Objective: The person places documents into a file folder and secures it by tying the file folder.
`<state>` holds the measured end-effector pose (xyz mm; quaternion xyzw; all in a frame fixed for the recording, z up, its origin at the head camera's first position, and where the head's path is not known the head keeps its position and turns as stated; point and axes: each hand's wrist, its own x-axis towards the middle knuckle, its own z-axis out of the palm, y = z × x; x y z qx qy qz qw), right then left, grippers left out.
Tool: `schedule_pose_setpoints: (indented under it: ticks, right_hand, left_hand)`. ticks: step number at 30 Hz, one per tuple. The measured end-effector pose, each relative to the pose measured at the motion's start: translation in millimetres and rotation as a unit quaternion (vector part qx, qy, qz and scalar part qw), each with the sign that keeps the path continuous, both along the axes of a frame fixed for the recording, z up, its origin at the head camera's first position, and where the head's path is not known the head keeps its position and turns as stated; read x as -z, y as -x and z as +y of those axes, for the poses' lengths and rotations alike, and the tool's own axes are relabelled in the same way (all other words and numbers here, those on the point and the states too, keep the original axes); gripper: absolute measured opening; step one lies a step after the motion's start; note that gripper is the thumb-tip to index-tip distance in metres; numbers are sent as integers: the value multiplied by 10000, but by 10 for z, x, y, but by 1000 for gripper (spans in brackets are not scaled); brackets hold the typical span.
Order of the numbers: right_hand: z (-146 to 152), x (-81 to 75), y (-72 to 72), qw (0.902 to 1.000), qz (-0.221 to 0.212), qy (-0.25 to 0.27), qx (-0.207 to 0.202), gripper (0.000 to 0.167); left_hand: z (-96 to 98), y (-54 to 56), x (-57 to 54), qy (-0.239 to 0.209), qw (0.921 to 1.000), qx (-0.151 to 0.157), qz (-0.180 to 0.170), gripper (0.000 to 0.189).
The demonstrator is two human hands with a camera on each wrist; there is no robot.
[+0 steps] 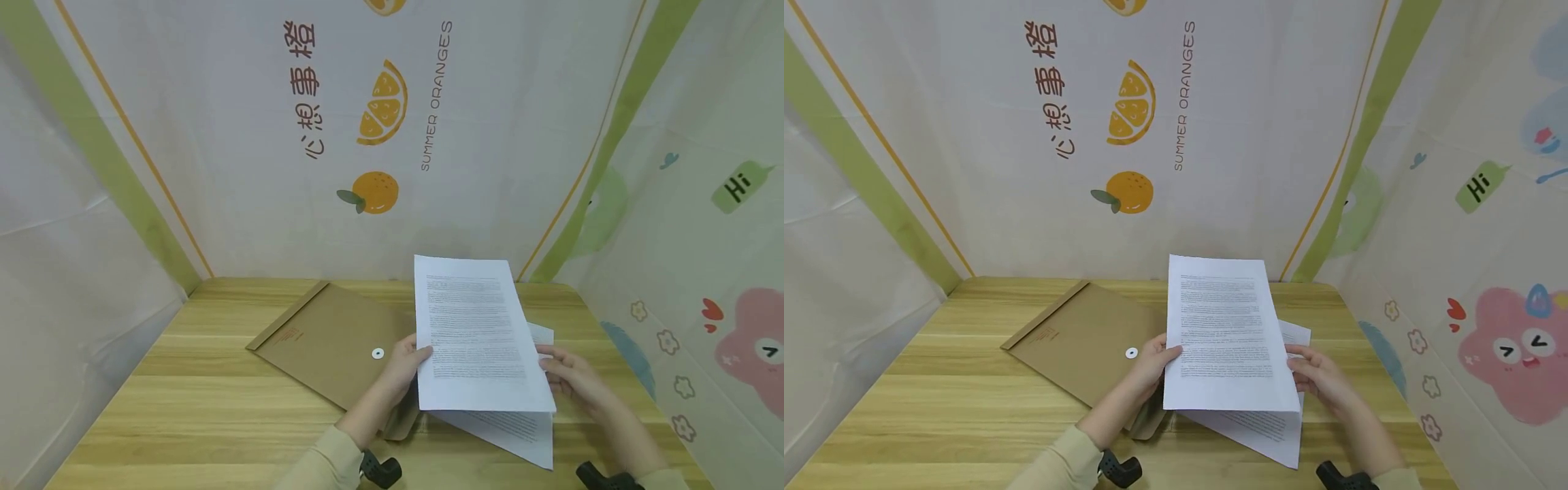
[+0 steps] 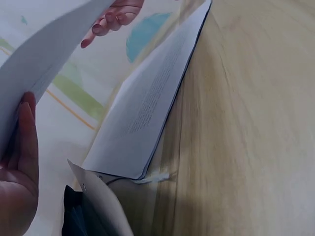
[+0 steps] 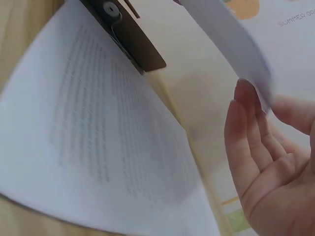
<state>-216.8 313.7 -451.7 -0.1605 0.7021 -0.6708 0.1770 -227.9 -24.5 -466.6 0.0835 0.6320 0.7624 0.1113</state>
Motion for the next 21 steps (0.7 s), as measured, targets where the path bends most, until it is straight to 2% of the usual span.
schedule_pose_setpoints:
  ticks: [4, 7, 11, 15, 18, 21]
  right_hand:
    - [-114, 67, -46, 9988, -233, 360, 227, 26]
    - [-262, 93, -96, 9932, -516, 721, 759, 21]
    - [-449, 118, -158, 9716, -883, 1542, 1563, 24]
    - [-569, 136, -200, 9485, -1112, 2288, 1886, 25]
    - [-636, 149, -223, 9383, -1222, 2552, 1987, 22]
    - [-709, 159, -237, 9363, -1237, 2566, 2053, 20]
  left_hand:
    - [29, -5, -15, -361, 9992, -144, -21, 41]
    - [71, -16, -20, -639, 9977, -242, 6, 43]
    - [111, -34, -14, -798, 9961, -380, 58, 44]
    - [132, -53, -9, -771, 9957, -513, 83, 45]
    - [146, -60, 9, -742, 9954, -587, 119, 47]
    - [161, -65, 31, -775, 9950, -621, 121, 50]
